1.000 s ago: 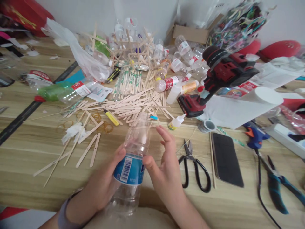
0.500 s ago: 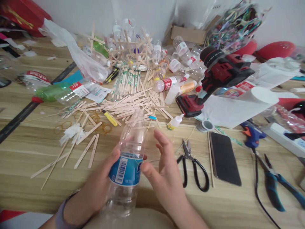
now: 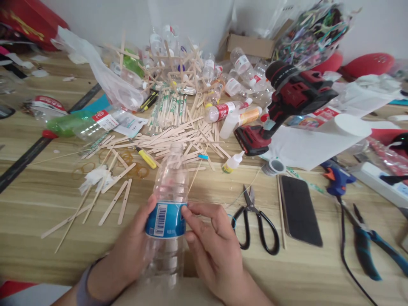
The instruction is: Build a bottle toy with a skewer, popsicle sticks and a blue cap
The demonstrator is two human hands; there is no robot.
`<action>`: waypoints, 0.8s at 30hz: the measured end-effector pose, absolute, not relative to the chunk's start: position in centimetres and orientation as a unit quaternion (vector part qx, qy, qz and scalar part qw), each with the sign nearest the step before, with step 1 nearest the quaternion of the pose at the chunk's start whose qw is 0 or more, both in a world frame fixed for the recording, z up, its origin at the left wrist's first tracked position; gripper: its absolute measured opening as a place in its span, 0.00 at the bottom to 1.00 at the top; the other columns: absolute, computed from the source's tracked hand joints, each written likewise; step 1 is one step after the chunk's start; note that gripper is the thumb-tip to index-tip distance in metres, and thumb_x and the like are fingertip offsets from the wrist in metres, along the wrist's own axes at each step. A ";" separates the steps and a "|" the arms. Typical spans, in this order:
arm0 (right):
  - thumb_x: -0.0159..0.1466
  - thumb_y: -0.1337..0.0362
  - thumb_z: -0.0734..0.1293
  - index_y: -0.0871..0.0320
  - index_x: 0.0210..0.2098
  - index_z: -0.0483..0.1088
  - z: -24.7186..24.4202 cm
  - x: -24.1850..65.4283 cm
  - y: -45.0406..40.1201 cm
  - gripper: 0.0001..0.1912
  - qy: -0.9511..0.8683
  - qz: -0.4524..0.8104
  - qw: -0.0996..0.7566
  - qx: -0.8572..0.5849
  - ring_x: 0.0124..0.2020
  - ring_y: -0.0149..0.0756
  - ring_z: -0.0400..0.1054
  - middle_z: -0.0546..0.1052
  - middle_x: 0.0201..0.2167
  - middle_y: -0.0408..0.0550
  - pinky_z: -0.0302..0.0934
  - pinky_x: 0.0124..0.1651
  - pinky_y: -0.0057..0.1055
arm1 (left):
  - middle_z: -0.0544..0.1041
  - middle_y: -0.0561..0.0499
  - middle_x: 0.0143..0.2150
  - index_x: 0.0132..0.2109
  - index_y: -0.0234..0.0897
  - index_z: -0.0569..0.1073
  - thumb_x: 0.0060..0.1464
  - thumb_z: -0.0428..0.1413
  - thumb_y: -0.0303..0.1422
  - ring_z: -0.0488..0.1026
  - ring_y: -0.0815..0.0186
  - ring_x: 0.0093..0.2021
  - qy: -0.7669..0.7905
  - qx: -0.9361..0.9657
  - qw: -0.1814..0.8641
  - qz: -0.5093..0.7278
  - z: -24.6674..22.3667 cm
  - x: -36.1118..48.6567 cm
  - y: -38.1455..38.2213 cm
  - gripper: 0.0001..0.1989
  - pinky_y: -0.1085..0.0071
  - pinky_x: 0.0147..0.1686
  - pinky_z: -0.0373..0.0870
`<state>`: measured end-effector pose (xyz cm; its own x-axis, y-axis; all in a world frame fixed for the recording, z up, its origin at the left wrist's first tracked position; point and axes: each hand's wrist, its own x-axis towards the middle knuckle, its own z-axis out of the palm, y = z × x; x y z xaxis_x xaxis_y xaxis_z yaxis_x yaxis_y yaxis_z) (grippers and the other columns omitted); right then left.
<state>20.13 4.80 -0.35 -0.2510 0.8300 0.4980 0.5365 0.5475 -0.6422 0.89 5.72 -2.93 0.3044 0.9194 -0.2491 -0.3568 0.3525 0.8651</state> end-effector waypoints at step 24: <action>0.71 0.54 0.57 0.46 0.65 0.58 0.3 21.6 5.5 0.23 -0.667 0.240 0.444 -0.548 0.36 0.36 0.66 0.69 0.36 0.46 0.66 0.41 0.33 | 0.81 0.49 0.36 0.67 0.47 0.57 0.57 0.58 0.48 0.80 0.61 0.31 0.325 0.245 0.885 0.226 2.3 -0.8 10.2 0.35 0.72 0.30 0.74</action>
